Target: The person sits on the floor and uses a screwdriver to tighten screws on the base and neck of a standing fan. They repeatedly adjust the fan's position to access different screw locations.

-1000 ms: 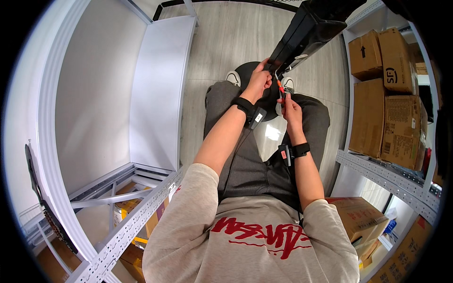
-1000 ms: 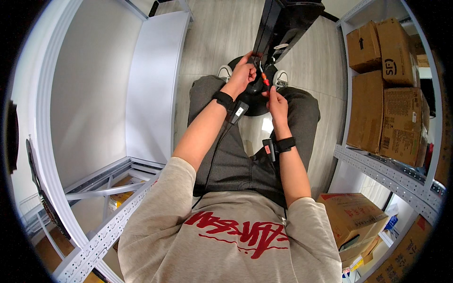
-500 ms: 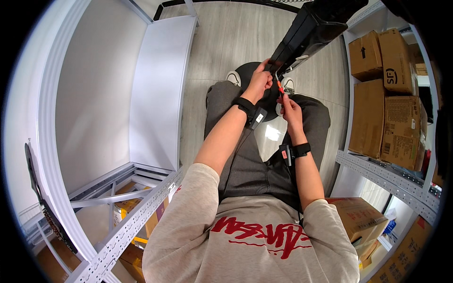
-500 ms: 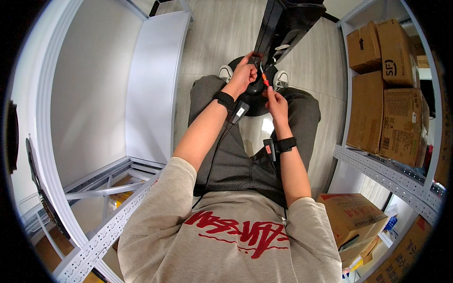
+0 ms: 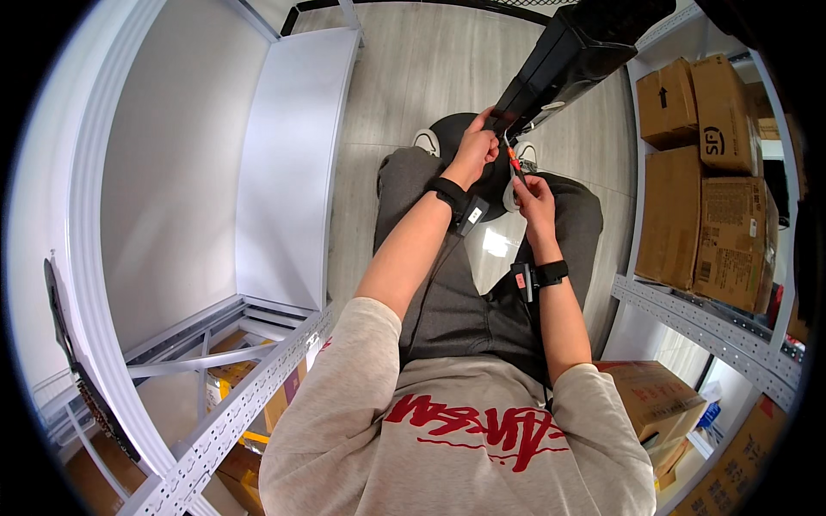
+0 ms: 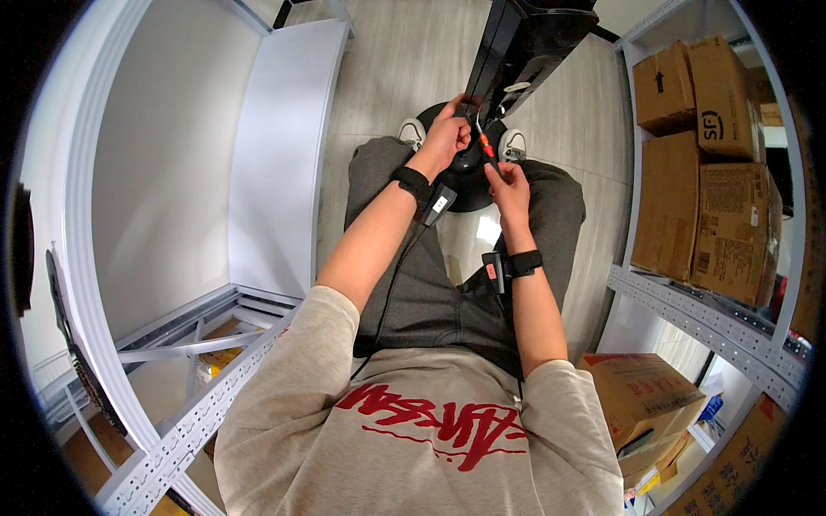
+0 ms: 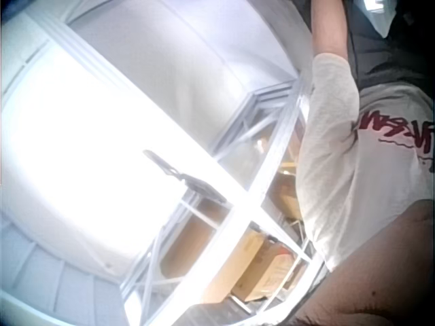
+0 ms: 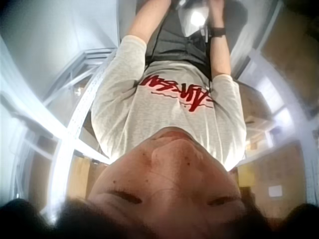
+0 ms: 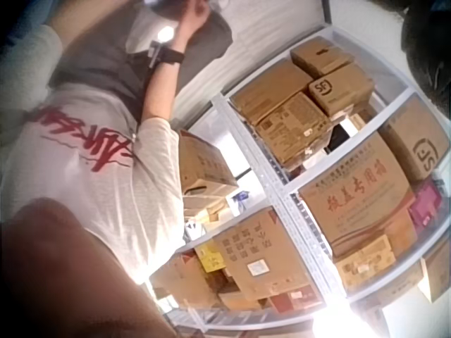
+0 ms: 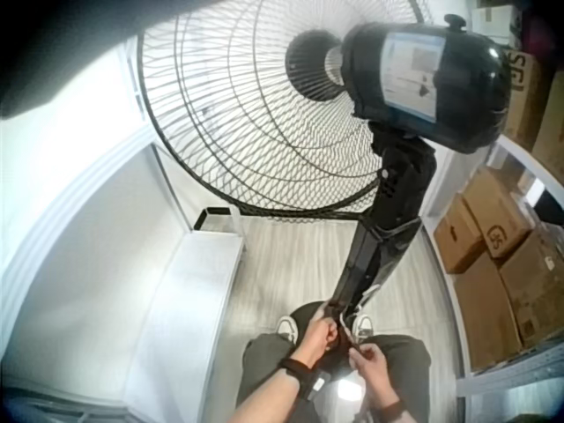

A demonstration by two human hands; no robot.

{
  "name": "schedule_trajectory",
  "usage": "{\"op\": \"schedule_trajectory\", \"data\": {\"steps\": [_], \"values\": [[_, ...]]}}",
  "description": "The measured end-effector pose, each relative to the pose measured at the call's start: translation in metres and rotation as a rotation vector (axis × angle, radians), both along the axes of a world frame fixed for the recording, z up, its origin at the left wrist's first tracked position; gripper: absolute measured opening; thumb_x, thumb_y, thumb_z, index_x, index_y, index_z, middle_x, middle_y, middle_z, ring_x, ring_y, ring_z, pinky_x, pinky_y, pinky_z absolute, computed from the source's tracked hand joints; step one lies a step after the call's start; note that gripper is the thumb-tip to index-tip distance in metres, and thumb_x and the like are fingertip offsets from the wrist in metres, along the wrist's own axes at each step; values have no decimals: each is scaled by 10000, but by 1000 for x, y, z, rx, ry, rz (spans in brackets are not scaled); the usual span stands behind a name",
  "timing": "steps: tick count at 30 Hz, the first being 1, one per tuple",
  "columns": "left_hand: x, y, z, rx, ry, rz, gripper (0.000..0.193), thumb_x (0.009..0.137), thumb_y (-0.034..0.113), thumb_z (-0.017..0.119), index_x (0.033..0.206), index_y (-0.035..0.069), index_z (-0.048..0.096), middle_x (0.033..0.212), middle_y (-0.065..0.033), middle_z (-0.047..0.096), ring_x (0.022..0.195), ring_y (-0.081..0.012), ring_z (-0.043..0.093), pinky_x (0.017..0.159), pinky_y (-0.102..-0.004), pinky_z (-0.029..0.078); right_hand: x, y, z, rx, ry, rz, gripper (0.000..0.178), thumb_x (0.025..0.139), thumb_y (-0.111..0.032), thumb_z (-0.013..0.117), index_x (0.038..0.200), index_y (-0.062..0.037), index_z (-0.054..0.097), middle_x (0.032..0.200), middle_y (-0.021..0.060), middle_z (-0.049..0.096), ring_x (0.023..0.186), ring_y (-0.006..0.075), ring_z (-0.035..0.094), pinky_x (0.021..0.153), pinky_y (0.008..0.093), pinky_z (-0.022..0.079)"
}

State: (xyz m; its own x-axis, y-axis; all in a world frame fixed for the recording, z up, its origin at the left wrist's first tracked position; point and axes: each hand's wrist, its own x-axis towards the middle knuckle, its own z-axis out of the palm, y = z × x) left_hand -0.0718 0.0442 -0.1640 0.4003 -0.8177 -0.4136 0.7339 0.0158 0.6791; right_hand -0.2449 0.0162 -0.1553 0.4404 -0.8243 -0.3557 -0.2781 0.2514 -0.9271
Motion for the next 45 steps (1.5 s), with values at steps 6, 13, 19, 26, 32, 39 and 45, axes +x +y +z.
{"op": "schedule_trajectory", "data": {"steps": [6, 13, 19, 26, 32, 39, 45], "values": [[0, 2, 1, 8, -3, -5, 623, 855, -36, 370, 1447, 150, 314, 663, 1, 423, 539, -86, 383, 465, -226, 288, -8, -13, 4, 254, -8, 129, 261, 898, -316, 661, 903, -60, 614, 669, -44, 541, 551, 42, 460, 480, 198, 317], [-2, 0, 0, -4, 8, 24, 632, 832, -45, 351, 1434, 147, 351, 669, 6, 436, 515, -71, 370, 437, -216, 265, -4, -6, -6, -3, 30, 59, 343, 929, -388, 602, 915, -47, 639, 690, -33, 555, 561, 44, 466, 489, 201, 327], [0, 1, -1, -17, 11, 5, 626, 845, -39, 359, 1442, 147, 327, 666, 3, 434, 526, -77, 381, 448, -218, 278, 0, -3, 5, 130, -12, 52, 267, 918, -318, 634, 917, -51, 628, 771, -21, 615, 571, 46, 483, 488, 199, 338], [-1, 2, 2, -1, -3, 6, 625, 853, -36, 356, 1449, 148, 316, 667, 4, 431, 528, -78, 384, 450, -219, 280, -5, -9, 0, 184, -34, 99, 311, 921, -354, 624, 966, -46, 638, 841, 4, 648, 576, 49, 487, 480, 189, 333], [-2, 1, 5, 3, -10, -16, 607, 879, -24, 357, 1456, 157, 298, 665, 5, 420, 542, -81, 387, 465, -226, 292, -3, -6, -8, 50, -23, 50, 307, 927, -354, 615, 955, -50, 645, 809, -13, 642, 593, 37, 492, 486, 186, 328], [-1, 3, 4, -3, -2, -13, 608, 879, -28, 355, 1454, 163, 301, 667, 11, 409, 541, -78, 371, 468, -229, 288, -4, -9, -2, 187, -43, 97, 329, 919, -377, 621, 924, -50, 648, 722, -31, 579, 595, 29, 486, 498, 195, 326], [-3, 1, 5, -12, -8, -16, 619, 878, -30, 358, 1463, 159, 288, 668, 7, 417, 541, -81, 378, 469, -227, 289, -2, -4, -10, -5, 27, 32, 320, 924, -371, 616, 899, -54, 651, 692, -28, 584, 578, 33, 488, 484, 188, 312]]}}
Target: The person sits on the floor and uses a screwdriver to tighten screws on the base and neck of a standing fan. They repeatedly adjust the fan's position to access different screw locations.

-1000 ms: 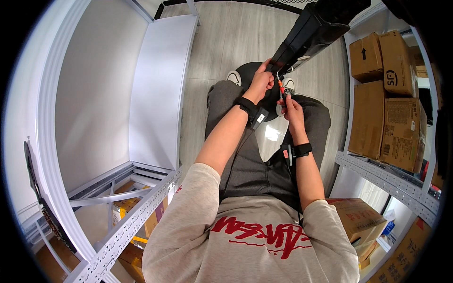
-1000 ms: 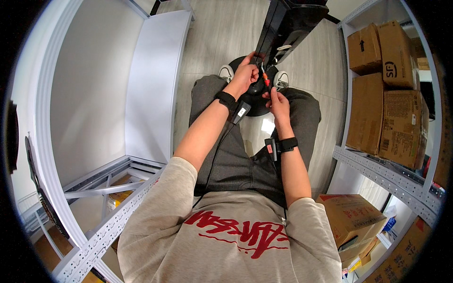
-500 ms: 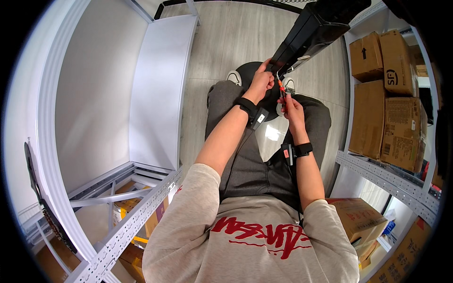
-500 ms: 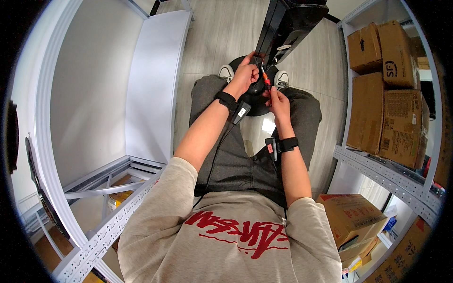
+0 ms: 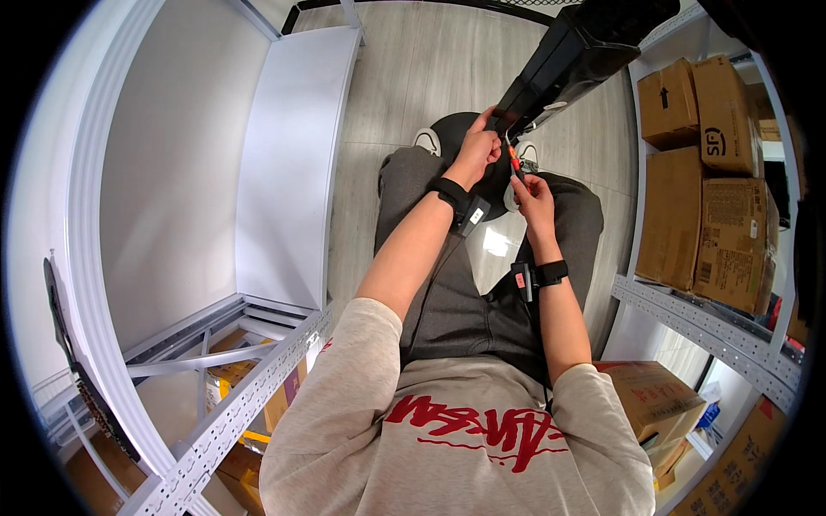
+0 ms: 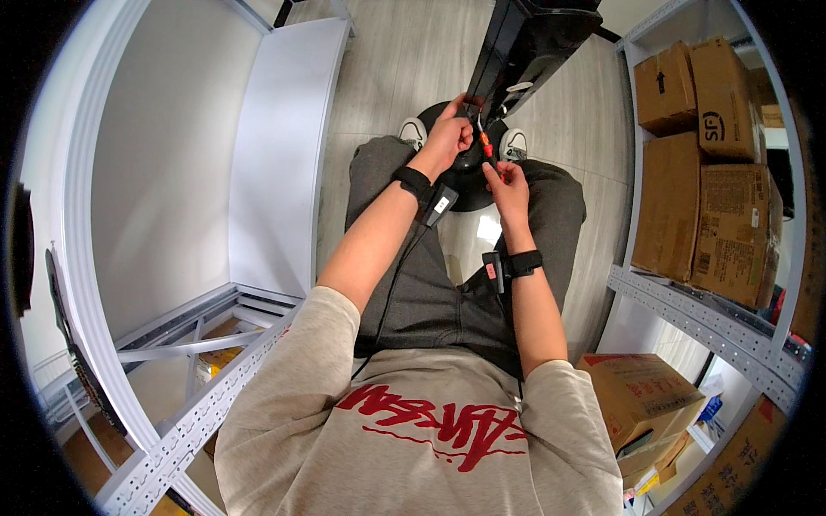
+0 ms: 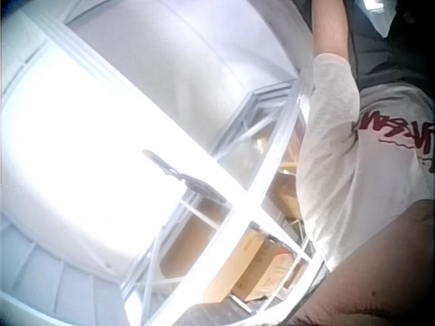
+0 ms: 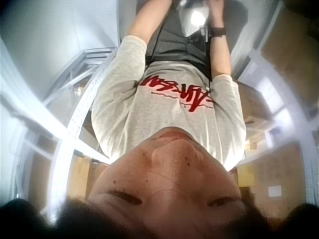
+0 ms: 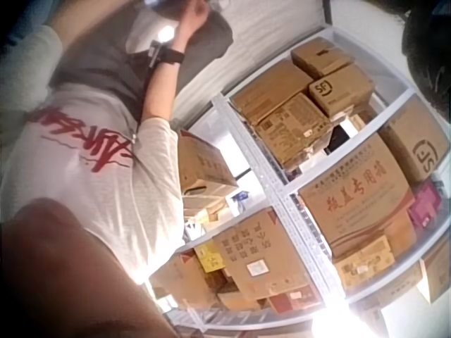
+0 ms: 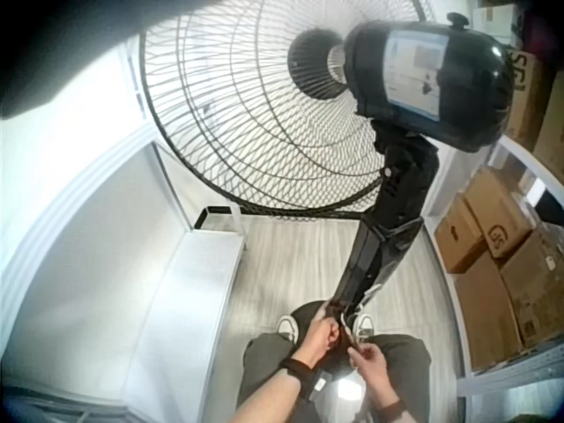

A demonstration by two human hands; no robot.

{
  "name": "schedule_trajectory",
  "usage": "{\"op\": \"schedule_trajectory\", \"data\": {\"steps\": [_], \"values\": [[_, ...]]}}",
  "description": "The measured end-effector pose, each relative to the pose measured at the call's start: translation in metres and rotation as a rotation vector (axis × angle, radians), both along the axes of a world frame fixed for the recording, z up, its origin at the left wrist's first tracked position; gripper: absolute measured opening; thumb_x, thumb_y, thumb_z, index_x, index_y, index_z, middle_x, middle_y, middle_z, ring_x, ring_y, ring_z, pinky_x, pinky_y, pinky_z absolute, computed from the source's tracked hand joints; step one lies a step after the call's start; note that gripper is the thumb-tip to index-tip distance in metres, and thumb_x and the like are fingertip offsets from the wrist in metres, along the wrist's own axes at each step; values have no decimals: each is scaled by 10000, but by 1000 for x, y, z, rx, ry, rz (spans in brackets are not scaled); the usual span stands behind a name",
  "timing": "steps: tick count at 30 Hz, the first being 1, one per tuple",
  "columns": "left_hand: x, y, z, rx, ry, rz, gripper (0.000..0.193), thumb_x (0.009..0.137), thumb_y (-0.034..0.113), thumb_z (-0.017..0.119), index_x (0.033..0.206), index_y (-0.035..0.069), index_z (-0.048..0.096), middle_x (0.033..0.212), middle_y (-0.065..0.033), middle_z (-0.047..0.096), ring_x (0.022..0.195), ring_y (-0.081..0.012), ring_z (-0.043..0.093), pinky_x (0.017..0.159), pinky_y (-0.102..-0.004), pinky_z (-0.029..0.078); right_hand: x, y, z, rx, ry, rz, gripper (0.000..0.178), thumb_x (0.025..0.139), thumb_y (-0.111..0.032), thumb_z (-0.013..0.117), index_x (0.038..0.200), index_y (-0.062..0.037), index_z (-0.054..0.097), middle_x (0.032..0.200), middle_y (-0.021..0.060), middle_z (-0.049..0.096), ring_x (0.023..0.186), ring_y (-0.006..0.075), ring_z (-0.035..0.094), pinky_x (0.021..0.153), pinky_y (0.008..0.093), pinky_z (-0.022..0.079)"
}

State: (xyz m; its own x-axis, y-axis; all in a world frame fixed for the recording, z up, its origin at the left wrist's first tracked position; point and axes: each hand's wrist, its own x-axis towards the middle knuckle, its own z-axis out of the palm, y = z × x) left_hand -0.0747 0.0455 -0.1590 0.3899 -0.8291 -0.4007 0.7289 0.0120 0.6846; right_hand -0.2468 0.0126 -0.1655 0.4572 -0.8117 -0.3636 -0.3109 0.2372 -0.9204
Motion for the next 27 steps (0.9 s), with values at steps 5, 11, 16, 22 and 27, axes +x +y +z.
{"op": "schedule_trajectory", "data": {"steps": [5, 11, 16, 22, 27], "values": [[2, 1, -3, 5, -6, 1, 625, 876, -31, 361, 1465, 162, 286, 665, 7, 418, 539, -82, 377, 467, -229, 289, -3, -6, 9, 151, -17, 78, 302, 926, -353, 617, 907, -53, 644, 721, -28, 593, 576, 27, 490, 470, 183, 301], [-1, -1, -2, -1, 27, 40, 692, 790, -62, 365, 1447, 155, 342, 675, 7, 449, 507, -66, 373, 427, -218, 263, -2, -4, 10, 125, -34, 47, 306, 934, -349, 606, 917, -45, 636, 759, -3, 635, 551, 32, 493, 463, 185, 318], [-2, -2, -3, 19, -22, 56, 668, 796, -49, 362, 1432, 153, 368, 686, 7, 461, 501, -61, 377, 423, -213, 268, 4, 4, -1, -250, 70, 13, 324, 959, -367, 559, 911, -52, 622, 761, 1, 623, 517, 22, 446, 441, 182, 292], [2, 2, -2, 12, -73, -3, 657, 845, -39, 380, 1470, 138, 285, 666, 5, 429, 545, -79, 381, 470, -233, 280, -2, -16, 15, 515, -239, 29, 364, 984, -373, 511, 948, -32, 633, 642, -34, 519, 470, 21, 338, 401, 185, 225], [-1, 2, 5, 30, -83, 2, 653, 839, -35, 388, 1465, 135, 310, 673, 14, 436, 545, -72, 380, 469, -232, 290, -1, -11, 3, 267, -110, 62, 368, 969, -378, 536, 1012, -27, 638, 644, -35, 533, 488, 25, 378, 426, 189, 257]]}}
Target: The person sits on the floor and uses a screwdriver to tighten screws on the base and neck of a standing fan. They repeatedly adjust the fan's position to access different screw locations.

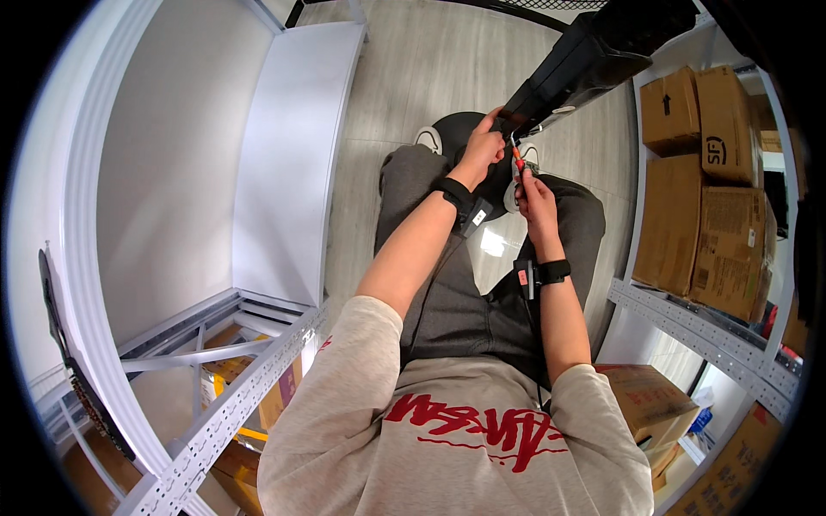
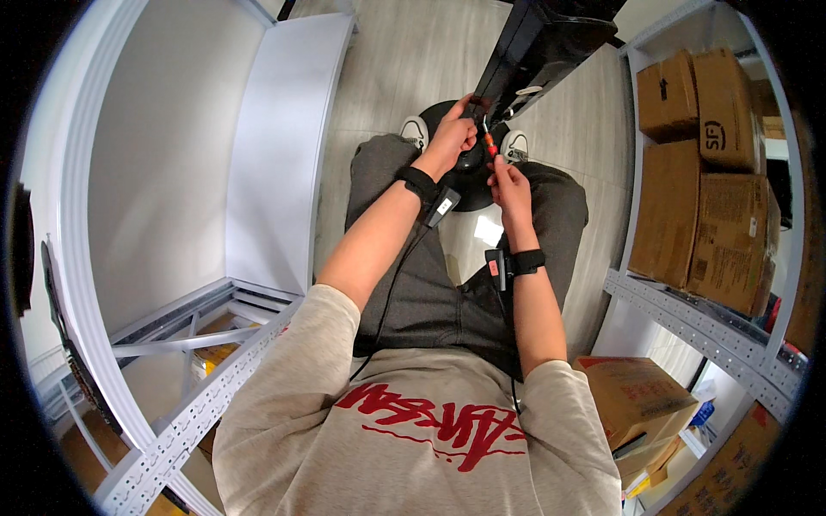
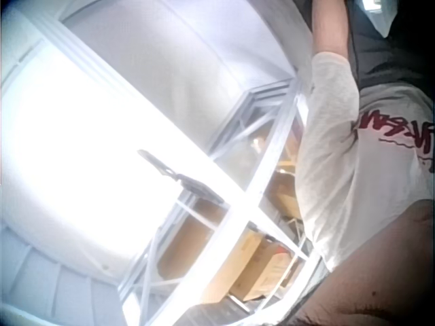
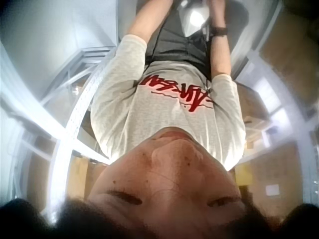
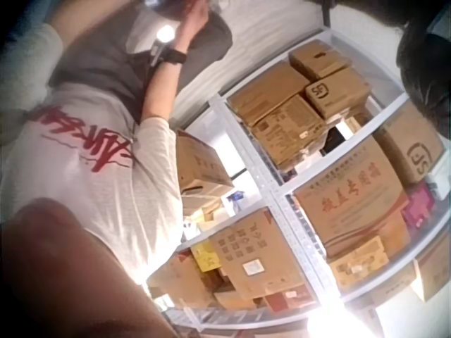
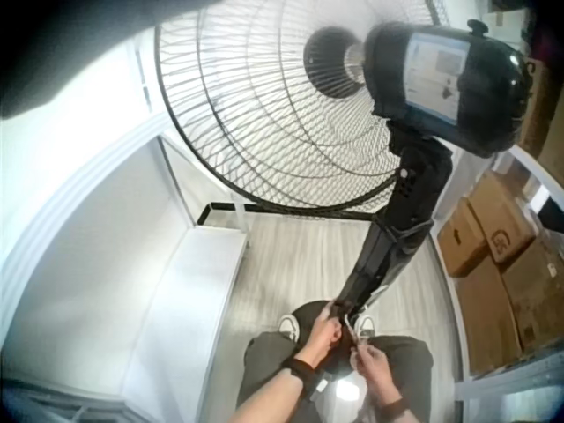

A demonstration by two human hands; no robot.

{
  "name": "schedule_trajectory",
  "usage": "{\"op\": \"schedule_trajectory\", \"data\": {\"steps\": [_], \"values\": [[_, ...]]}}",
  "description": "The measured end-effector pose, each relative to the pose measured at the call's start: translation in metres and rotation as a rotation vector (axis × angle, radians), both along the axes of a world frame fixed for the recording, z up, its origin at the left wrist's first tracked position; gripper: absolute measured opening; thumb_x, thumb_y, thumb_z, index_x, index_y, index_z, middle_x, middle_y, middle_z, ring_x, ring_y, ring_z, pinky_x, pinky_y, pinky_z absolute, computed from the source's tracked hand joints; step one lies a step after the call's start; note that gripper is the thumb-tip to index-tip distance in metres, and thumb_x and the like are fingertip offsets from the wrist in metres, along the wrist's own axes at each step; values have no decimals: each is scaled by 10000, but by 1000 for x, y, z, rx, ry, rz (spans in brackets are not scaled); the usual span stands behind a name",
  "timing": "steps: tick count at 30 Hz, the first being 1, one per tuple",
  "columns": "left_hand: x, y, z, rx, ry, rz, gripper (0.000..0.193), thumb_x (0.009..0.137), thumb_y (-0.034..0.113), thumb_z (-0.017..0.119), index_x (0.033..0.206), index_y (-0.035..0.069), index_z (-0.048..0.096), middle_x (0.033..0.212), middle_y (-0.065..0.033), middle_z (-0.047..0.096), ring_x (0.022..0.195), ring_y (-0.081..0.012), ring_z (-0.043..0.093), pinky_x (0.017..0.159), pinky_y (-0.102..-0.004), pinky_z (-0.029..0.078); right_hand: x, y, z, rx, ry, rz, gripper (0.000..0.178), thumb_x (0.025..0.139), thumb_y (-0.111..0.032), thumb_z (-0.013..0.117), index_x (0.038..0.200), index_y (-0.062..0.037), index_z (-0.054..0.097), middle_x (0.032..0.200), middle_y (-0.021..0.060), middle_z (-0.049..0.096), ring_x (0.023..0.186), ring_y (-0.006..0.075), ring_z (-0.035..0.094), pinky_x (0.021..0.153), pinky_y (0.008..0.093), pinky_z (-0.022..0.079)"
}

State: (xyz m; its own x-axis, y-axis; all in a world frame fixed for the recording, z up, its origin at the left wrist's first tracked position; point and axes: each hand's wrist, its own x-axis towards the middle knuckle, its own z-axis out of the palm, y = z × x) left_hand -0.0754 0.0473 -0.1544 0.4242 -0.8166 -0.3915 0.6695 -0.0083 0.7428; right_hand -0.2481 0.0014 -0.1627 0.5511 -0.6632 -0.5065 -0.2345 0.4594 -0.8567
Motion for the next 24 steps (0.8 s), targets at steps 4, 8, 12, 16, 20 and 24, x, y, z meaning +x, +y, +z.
{"op": "schedule_trajectory", "data": {"steps": [4, 8, 12, 16, 20, 24], "values": [[-7, -5, -2, 59, -176, 69, 641, 849, -25, 377, 1459, 167, 348, 682, 20, 447, 540, -65, 377, 477, -229, 319, 9, 14, -1, -535, 215, -13, 351, 950, -347, 573, 1053, -22, 660, 665, -22, 575, 534, 54, 463, 488, 206, 342], [-6, -12, -19, 65, -399, 137, 631, 853, -15, 373, 1451, 187, 378, 694, 10, 477, 543, -68, 404, 495, -233, 355, 12, 16, 7, -694, 297, 19, 350, 950, -339, 574, 1055, -20, 675, 664, -20, 588, 565, 90, 517, 525, 229, 389], [-3, -12, -25, 101, -646, 151, 552, 853, -3, 378, 1379, 135, 476, 756, -62, 579, 607, -117, 507, 574, -267, 423, 0, 1, -3, -264, 85, 66, 352, 969, -327, 545, 1085, -10, 646, 660, -39, 540, 500, 43, 417, 459, 198, 302], [4, -6, -22, 98, -846, 209, 475, 855, 15, 390, 1297, 83, 549, 857, -136, 650, 706, -167, 582, 686, -299, 464, -4, -3, 12, 350, -215, 56, 360, 993, -315, 505, 1148, 1, 584, 686, -50, 485, 457, 14, 276, 405, 188, 192], [6, -4, -17, 86, -774, 157, 464, 858, 23, 397, 1289, 88, 555, 867, -146, 649, 710, -172, 583, 696, -306, 467, -4, -10, 10, 520, -264, 42, 358, 1002, -314, 485, 1168, -9, 570, 708, -46, 489, 453, 15, 259, 398, 187, 185], [6, -3, -16, 123, -609, 76, 504, 853, 22, 391, 1319, 145, 536, 952, -181, 639, 817, -274, 605, 732, -347, 472, 2, 1, 12, 89, -86, 66, 318, 994, -316, 507, 1133, -44, 598, 714, -44, 525, 474, 5, 311, 417, 180, 214]]}}
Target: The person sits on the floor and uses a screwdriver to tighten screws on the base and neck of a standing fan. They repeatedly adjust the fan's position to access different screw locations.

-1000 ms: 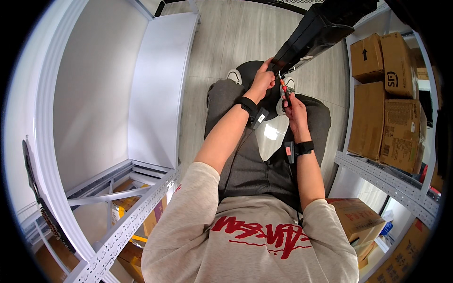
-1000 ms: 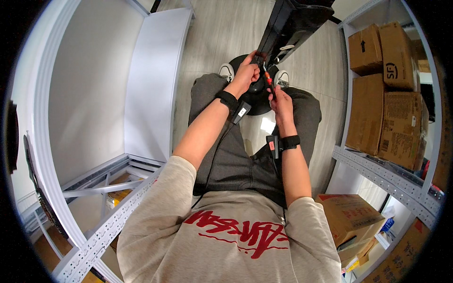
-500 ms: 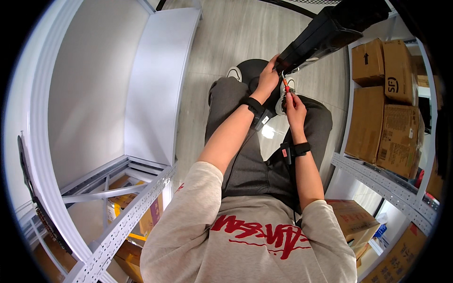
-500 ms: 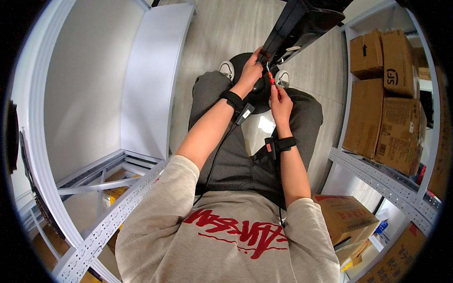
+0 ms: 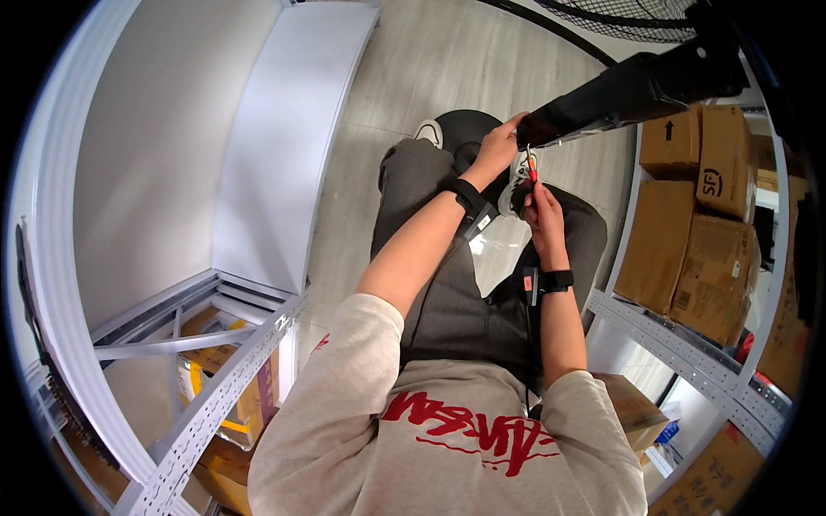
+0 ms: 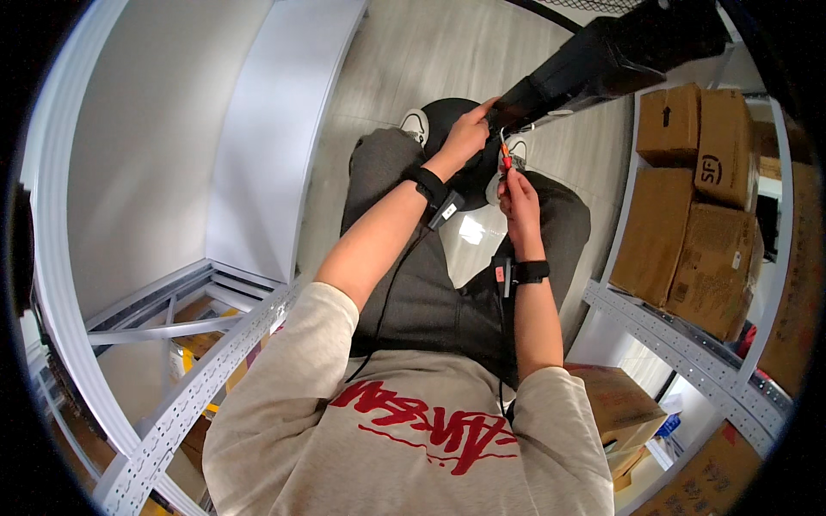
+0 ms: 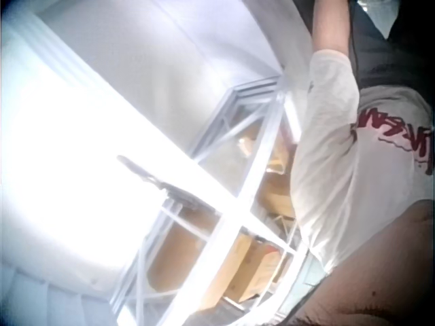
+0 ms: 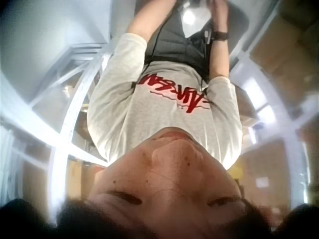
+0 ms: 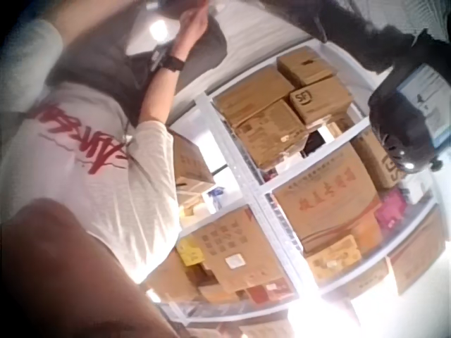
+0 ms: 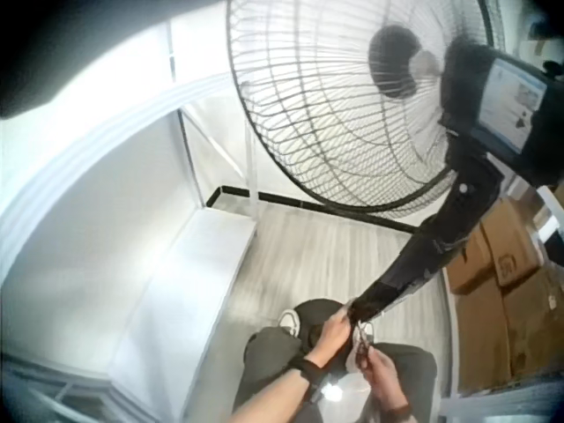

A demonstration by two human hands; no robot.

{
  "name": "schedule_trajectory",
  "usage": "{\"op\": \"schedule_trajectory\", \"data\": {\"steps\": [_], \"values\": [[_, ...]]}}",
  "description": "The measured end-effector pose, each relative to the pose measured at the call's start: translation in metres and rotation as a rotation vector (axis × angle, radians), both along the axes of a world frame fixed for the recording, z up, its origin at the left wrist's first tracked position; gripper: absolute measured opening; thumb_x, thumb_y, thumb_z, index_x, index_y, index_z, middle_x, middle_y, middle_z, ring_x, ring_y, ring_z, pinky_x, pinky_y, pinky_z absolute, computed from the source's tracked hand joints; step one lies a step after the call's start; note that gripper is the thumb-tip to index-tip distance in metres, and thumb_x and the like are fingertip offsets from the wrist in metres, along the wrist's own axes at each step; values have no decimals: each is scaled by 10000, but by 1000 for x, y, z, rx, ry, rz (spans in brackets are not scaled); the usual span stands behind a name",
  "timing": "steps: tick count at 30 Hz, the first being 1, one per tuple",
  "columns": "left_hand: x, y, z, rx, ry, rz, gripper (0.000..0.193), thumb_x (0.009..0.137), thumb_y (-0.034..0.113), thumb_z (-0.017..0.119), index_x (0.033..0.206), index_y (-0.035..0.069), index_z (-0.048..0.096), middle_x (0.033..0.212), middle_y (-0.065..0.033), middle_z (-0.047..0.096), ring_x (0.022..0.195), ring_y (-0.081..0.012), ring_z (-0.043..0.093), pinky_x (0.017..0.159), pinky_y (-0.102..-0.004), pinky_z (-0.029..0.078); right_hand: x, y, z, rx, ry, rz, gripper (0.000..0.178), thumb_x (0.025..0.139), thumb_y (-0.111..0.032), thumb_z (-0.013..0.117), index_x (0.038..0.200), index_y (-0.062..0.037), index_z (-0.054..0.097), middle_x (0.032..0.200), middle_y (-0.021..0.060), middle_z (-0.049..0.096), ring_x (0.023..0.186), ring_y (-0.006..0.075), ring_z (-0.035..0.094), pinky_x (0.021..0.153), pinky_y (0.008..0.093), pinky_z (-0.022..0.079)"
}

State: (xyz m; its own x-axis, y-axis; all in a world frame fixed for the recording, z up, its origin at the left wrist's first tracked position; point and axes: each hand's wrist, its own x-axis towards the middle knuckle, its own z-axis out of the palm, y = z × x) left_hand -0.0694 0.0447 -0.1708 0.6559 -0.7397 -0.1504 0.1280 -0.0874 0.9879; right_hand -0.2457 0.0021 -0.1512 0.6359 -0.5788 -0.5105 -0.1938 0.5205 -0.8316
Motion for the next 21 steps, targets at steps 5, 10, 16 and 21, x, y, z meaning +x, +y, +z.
{"op": "schedule_trajectory", "data": {"steps": [5, 10, 16, 21], "values": [[-9, 1, 4, -178, 489, -5, 593, 851, 13, 368, 1424, 155, 434, 732, -58, 566, 565, -128, 478, 550, -283, 423, 1, 5, -3, -338, 147, -41, 267, 975, -288, 553, 1092, -56, 614, 749, -29, 572, 549, 9, 404, 473, 174, 287], [-5, 2, 8, -271, 868, 184, 659, 823, -47, 360, 1451, 150, 385, 671, 4, 448, 527, -91, 396, 455, -243, 309, 12, 17, 9, -572, 271, -63, 223, 952, -232, 597, 1057, -36, 605, 764, -23, 575, 591, 19, 433, 513, 179, 334], [-1, -1, 5, -226, 883, 196, 574, 795, -47, 353, 1314, 106, 546, 660, 6, 451, 501, -87, 384, 447, -240, 302, 9, 22, -1, -545, 258, -100, 197, 945, -218, 608, 1033, -42, 588, 760, -25, 572, 587, 18, 431, 503, 176, 324], [4, -1, 11, -247, 859, 276, 534, 790, -36, 336, 1237, 82, 603, 632, 18, 436, 497, -79, 374, 453, -234, 295, 15, 30, 1, -591, 276, -134, 206, 950, -225, 601, 1043, -41, 595, 732, -27, 566, 579, 21, 429, 494, 173, 310]]}}
